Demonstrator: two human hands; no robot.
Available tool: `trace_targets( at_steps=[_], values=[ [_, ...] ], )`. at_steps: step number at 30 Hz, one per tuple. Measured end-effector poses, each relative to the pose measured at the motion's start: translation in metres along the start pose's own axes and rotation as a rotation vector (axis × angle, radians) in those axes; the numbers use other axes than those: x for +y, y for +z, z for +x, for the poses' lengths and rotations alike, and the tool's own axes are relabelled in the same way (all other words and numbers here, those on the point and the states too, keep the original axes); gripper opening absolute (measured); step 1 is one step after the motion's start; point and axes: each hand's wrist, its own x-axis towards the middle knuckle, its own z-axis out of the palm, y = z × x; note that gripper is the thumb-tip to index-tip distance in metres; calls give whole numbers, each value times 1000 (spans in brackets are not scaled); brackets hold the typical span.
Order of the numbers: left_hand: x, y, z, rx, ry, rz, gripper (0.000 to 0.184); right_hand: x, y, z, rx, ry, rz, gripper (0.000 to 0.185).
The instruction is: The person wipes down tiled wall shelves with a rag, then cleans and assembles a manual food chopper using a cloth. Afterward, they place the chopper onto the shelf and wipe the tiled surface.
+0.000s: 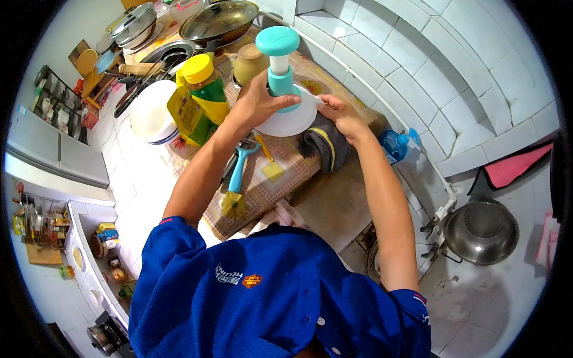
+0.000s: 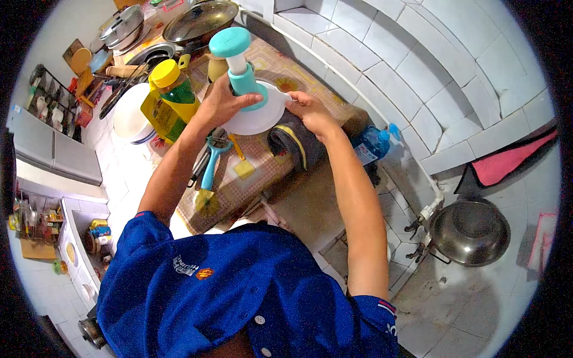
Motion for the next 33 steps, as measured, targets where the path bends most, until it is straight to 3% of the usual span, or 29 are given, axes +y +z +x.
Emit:
trace_targets(
  at_steps=[5, 10, 17, 20, 22, 25, 29, 32, 33],
  values=[
    [0, 0, 1, 25, 50, 72, 55, 0, 3, 2, 36, 17, 21, 37],
    [-2, -7, 9, -139, 17, 78, 58, 0, 8, 5, 55, 26, 90, 31],
    [-11, 0, -2, -77, 59, 204, 61, -2, 8, 0, 105, 100, 87, 31],
    [-10, 0, -5, -48, -5, 311, 65, 1, 9, 4, 140, 111, 159, 29],
    [-7, 0, -9, -68, 55, 568, 68, -4, 9, 0, 135, 193, 335, 24],
    [-9, -1, -11, -118, 165, 341, 71, -10, 11, -18, 174, 164, 332, 19],
    [10, 5, -28, -252, 56, 171, 80, -7, 9, -54, 280, 188, 300, 20],
    [3, 20, -40, -276, 166, 423, 81, -12, 14, -86, 290, 179, 430, 19],
    [23, 19, -43, -294, 150, 307, 81, -6, 12, -92, 306, 192, 443, 20]
  ],
)
